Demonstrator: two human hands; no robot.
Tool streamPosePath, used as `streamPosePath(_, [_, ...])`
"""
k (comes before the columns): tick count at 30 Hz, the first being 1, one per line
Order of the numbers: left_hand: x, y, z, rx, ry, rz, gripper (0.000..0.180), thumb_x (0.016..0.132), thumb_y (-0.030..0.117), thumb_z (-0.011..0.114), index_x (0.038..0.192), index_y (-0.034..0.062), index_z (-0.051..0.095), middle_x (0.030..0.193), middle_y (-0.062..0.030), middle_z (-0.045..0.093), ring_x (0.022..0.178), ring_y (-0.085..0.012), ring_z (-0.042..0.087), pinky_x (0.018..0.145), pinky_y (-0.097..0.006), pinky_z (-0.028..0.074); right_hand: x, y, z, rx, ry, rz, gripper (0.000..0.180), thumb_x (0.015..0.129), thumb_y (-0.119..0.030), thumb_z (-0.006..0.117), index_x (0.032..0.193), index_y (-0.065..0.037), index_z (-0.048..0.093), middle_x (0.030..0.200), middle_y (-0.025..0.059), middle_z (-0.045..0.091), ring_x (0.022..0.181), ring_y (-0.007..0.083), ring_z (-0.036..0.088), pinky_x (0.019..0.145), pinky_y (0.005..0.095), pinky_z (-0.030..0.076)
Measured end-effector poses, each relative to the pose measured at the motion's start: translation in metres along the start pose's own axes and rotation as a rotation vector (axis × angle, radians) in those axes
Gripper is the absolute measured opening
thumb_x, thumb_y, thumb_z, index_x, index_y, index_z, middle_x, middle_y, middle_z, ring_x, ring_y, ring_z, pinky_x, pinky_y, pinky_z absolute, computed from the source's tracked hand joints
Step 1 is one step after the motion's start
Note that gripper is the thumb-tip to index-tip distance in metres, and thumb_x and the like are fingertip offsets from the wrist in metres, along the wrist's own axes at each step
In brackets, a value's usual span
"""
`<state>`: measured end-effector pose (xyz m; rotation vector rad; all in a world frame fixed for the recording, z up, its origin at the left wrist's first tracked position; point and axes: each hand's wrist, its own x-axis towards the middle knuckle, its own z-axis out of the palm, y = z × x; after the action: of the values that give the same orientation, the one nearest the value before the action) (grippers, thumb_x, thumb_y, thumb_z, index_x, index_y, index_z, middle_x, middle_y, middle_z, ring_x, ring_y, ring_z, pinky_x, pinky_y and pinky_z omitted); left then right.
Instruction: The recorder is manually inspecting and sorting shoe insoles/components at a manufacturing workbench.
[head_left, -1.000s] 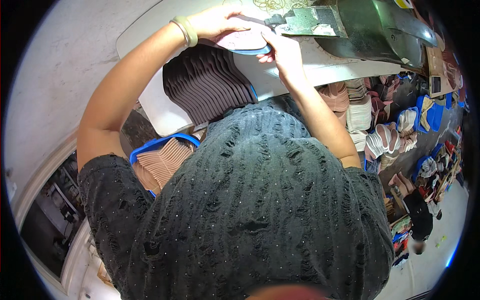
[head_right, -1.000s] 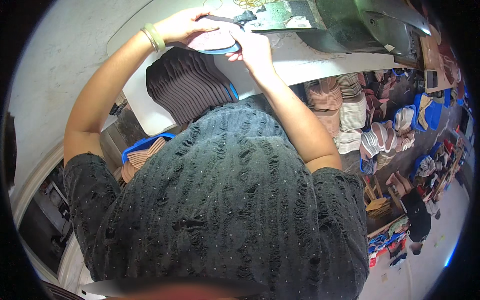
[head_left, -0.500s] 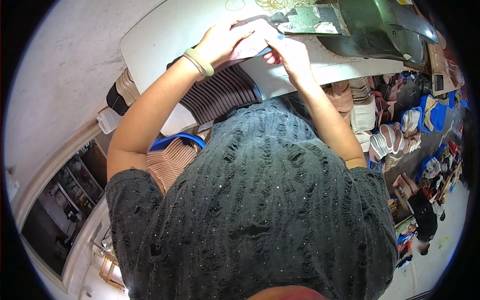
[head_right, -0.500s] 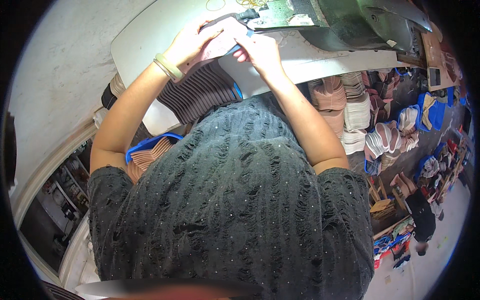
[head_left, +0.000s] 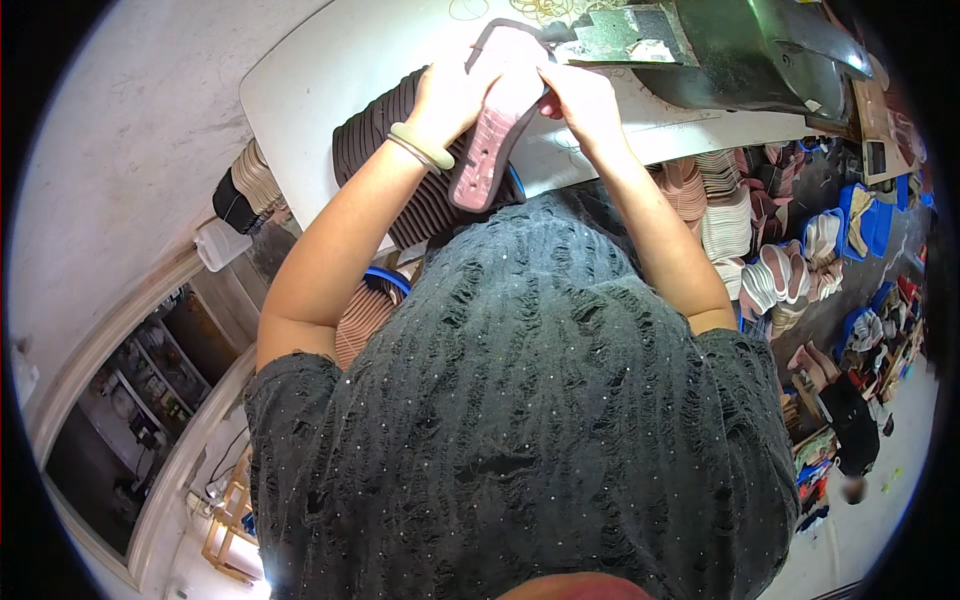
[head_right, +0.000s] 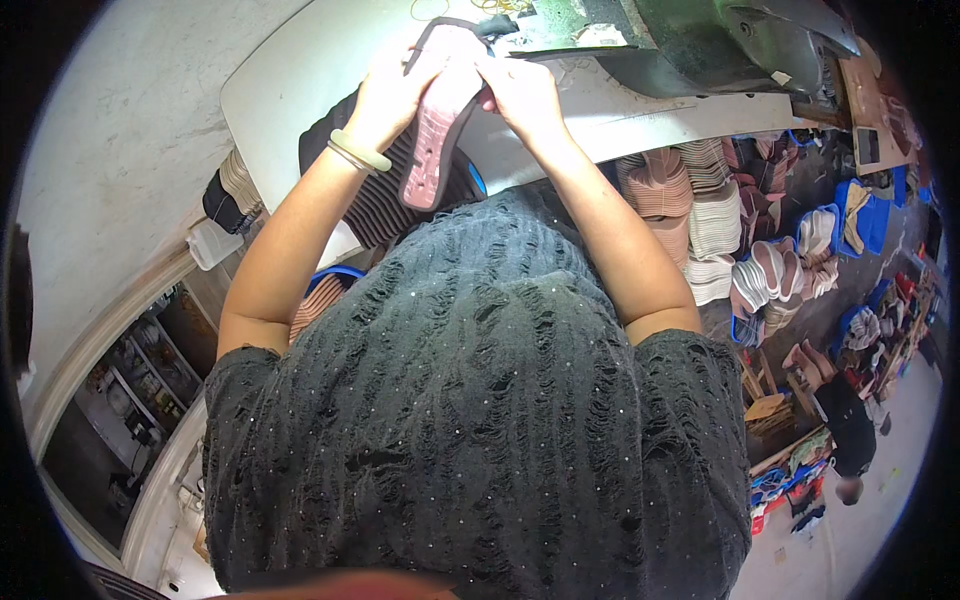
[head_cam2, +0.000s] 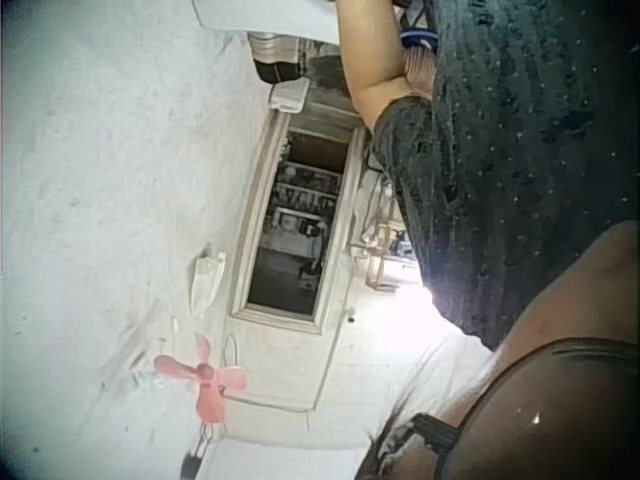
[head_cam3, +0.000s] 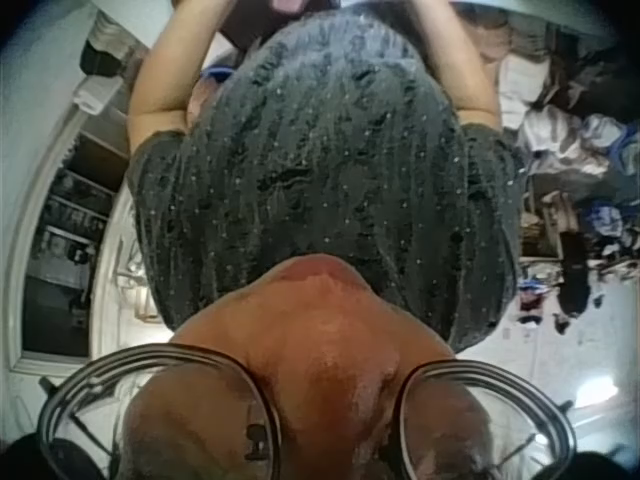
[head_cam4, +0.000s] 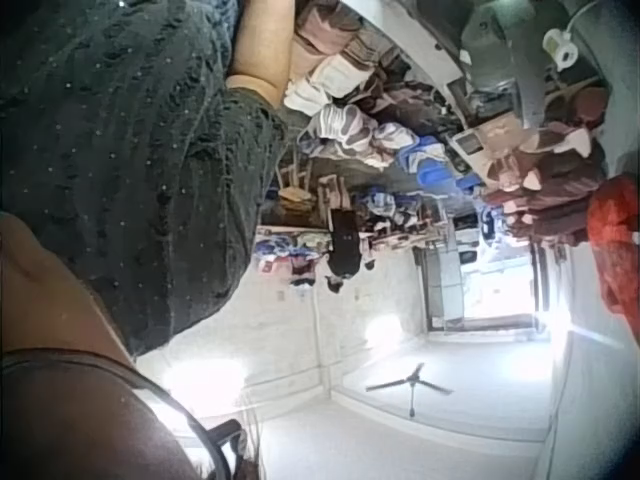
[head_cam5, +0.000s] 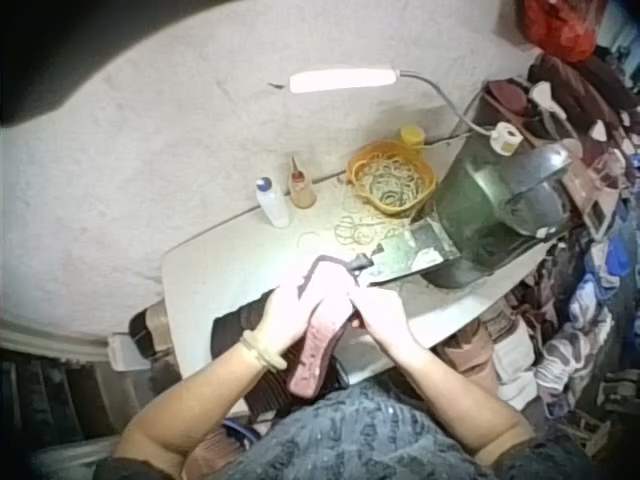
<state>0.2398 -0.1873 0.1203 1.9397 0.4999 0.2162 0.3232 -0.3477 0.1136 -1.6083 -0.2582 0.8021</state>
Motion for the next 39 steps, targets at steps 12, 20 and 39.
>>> streamPosePath(12, [0.007,-0.003,0.019,0.168,0.218,-0.021,0.052,0.078,0.041,0.065,0.105,-0.0005,0.050,0.094,-0.0233,0.062,0.088,-0.0375,0.061,0.077,-0.042,0.048,-0.047,0.041,0.002,0.376,-0.245,0.032,0.028,0.087,-0.013,0.059,0.111,0.002,0.054,0.094,0.0037,0.063,0.081,0.0071,0.056,0.073,0.0217,0.046])
streamPosePath(20, [0.029,-0.023,0.026,-0.033,0.449,-0.129,0.039,0.075,0.027,0.072,0.092,-0.0047,0.056,0.085,-0.0140,0.064,0.075,-0.0188,0.062,0.065,-0.031,0.050,-0.033,0.029,-0.006,0.408,-0.151,0.037,0.022,0.087,-0.014,0.059,0.103,0.001,0.059,0.092,0.0022,0.062,0.081,0.0058,0.056,0.074,0.0199,0.044])
streamPosePath(39, [-0.087,0.021,-0.048,-1.287,0.200,-0.218,0.061,0.095,0.051,0.028,0.112,-0.0025,0.053,0.106,-0.0072,0.060,0.095,-0.0137,0.056,0.087,-0.028,0.044,-0.028,-0.008,0.074,-0.054,-0.137,-0.216,0.030,0.094,-0.023,0.048,0.103,0.003,0.061,0.086,0.0070,0.064,0.078,0.0143,0.055,0.074,0.0285,0.044])
